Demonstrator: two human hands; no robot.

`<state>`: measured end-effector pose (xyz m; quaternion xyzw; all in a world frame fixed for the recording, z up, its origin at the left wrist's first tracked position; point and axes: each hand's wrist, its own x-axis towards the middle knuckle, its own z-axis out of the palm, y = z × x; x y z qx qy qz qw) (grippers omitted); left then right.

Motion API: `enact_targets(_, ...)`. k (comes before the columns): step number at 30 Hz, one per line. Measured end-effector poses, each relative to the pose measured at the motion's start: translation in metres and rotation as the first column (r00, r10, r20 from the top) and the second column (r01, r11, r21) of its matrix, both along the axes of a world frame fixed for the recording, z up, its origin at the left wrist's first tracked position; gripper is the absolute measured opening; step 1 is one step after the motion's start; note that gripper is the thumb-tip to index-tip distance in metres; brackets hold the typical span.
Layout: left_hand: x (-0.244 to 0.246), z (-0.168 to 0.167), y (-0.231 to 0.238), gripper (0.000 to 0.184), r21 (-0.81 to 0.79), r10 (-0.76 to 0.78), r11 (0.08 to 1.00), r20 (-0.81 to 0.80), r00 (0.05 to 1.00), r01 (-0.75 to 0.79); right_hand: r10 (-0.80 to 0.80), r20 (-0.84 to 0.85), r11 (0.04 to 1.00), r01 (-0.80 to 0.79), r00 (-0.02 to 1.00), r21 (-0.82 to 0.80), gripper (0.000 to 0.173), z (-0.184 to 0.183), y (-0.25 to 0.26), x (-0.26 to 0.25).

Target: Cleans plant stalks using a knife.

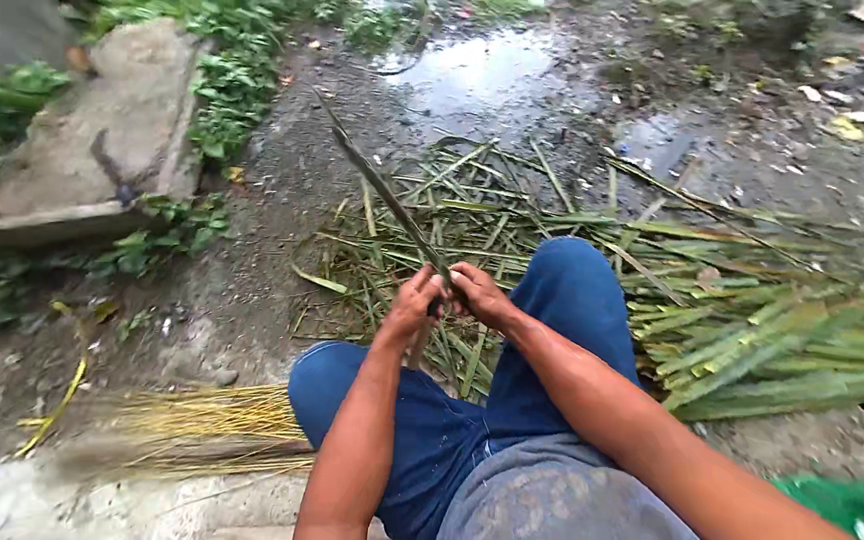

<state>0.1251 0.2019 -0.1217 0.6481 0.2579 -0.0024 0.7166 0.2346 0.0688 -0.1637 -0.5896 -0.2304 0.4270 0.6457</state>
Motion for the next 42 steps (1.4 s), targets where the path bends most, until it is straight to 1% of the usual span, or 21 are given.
enact_targets(3, -0.002, -0.007, 0.006, 0.042, 0.009, 0.004, 1.000, -0.009, 1.000, -0.004, 0.083, 0.058, 0.996, -0.080, 0.995, -0.048, 0.032, -0.006, 0.006, 0.006)
enact_targets(5, -0.003, -0.009, 0.009, 0.047, 0.033, 0.008, 0.999, -0.023, 1.000, -0.008, 0.098, 0.039, 0.993, -0.095, 0.994, -0.072, 0.028, -0.007, 0.012, 0.012)
enact_targets(8, -0.004, -0.005, 0.008, 0.050, 0.042, 0.022, 0.999, -0.043, 0.999, -0.021, 0.029, -0.027, 0.997, -0.031, 0.999, -0.074, 0.024, 0.001, 0.016, 0.012)
enact_targets(11, -0.001, 0.005, 0.008, 0.044, 0.046, 0.020, 0.999, -0.071, 0.997, -0.016, -0.014, -0.016, 0.994, 0.012, 1.000, -0.110, 0.026, 0.014, 0.017, 0.013)
enact_targets(13, -0.006, 0.000, 0.006, 0.045, 0.054, -0.004, 0.998, -0.089, 0.996, 0.009, -0.047, -0.012, 0.993, 0.046, 0.999, -0.109, 0.027, 0.010, 0.012, 0.009)
enact_targets(15, -0.009, -0.006, 0.005, 0.045, 0.079, -0.016, 0.997, -0.043, 0.999, 0.020, -0.092, -0.029, 0.993, 0.089, 0.995, -0.083, 0.023, 0.009, 0.012, 0.009)
enact_targets(17, -0.008, -0.009, 0.004, 0.046, 0.089, -0.008, 0.996, 0.001, 1.000, 0.008, -0.121, -0.098, 0.992, 0.117, 0.988, -0.044, 0.020, 0.009, 0.012, 0.010)
enact_targets(19, -0.002, -0.007, 0.002, 0.050, 0.088, 0.014, 0.996, 0.003, 1.000, -0.015, -0.126, -0.158, 0.992, 0.128, 0.979, 0.002, 0.018, 0.007, 0.013, 0.011)
enact_targets(25, 0.005, -0.005, -0.002, 0.049, 0.106, 0.020, 0.994, 0.038, 0.999, -0.024, -0.142, -0.166, 0.988, 0.150, 0.976, 0.040, 0.009, 0.006, 0.014, 0.013)
enact_targets(27, 0.004, -0.007, 0.000, 0.047, 0.120, 0.006, 0.993, 0.054, 0.998, -0.013, -0.122, -0.214, 0.989, 0.137, 0.969, 0.056, 0.007, 0.007, 0.014, 0.014)
enact_targets(28, 0.003, -0.008, 0.000, 0.046, 0.144, -0.006, 0.990, 0.058, 0.998, -0.002, -0.103, -0.248, 0.990, 0.123, 0.963, 0.067, 0.006, 0.008, 0.013, 0.015)
enact_targets(30, 0.002, -0.007, 0.002, 0.048, 0.244, -0.042, 0.969, 0.058, 0.997, 0.026, -0.062, -0.328, 0.990, 0.099, 0.942, 0.097, 0.005, 0.011, 0.011, 0.016)
enact_targets(32, 0.001, -0.007, 0.005, 0.052, 0.378, -0.086, 0.924, 0.052, 0.995, 0.060, -0.010, -0.419, 0.985, 0.081, 0.908, 0.152, 0.008, 0.013, 0.009, 0.017)
enact_targets(34, -0.001, -0.006, 0.008, 0.053, 0.508, -0.132, 0.857, 0.059, 0.990, 0.084, 0.052, -0.479, 0.976, 0.056, 0.877, 0.209, 0.010, 0.013, 0.007, 0.019)
enact_targets(36, -0.003, -0.006, 0.012, 0.052, 0.650, -0.213, 0.753, 0.091, 0.973, 0.104, 0.090, -0.497, 0.974, 0.027, 0.863, 0.224, 0.013, 0.015, 0.004, 0.020)
enact_targets(38, -0.005, -0.010, 0.018, 0.051, 0.781, -0.283, 0.615, 0.091, 0.955, 0.109, 0.081, -0.484, 0.979, 0.022, 0.871, 0.204, 0.012, 0.016, 0.002, 0.020)
enact_targets(39, -0.006, -0.011, 0.020, 0.051, 0.834, -0.295, 0.540, 0.064, 0.953, 0.112, 0.060, -0.443, 0.983, 0.024, 0.895, 0.181, 0.012, 0.018, 0.002, 0.018)
enact_targets(40, -0.008, -0.010, 0.022, 0.050, 0.873, -0.290, 0.476, 0.042, 0.956, 0.106, 0.026, -0.364, 0.989, 0.030, 0.931, 0.147, 0.011, 0.019, 0.002, 0.017)
enact_targets(41, -0.008, -0.009, 0.025, 0.048, 0.895, -0.269, 0.436, 0.031, 0.963, 0.093, -0.009, -0.244, 0.993, 0.038, 0.970, 0.114, 0.011, 0.020, 0.001, 0.016)
enact_targets(42, -0.009, -0.006, 0.029, 0.047, 0.902, -0.231, 0.427, 0.035, 0.972, 0.068, -0.035, -0.103, 0.996, 0.043, 0.994, 0.082, 0.009, 0.023, -0.001, 0.015)
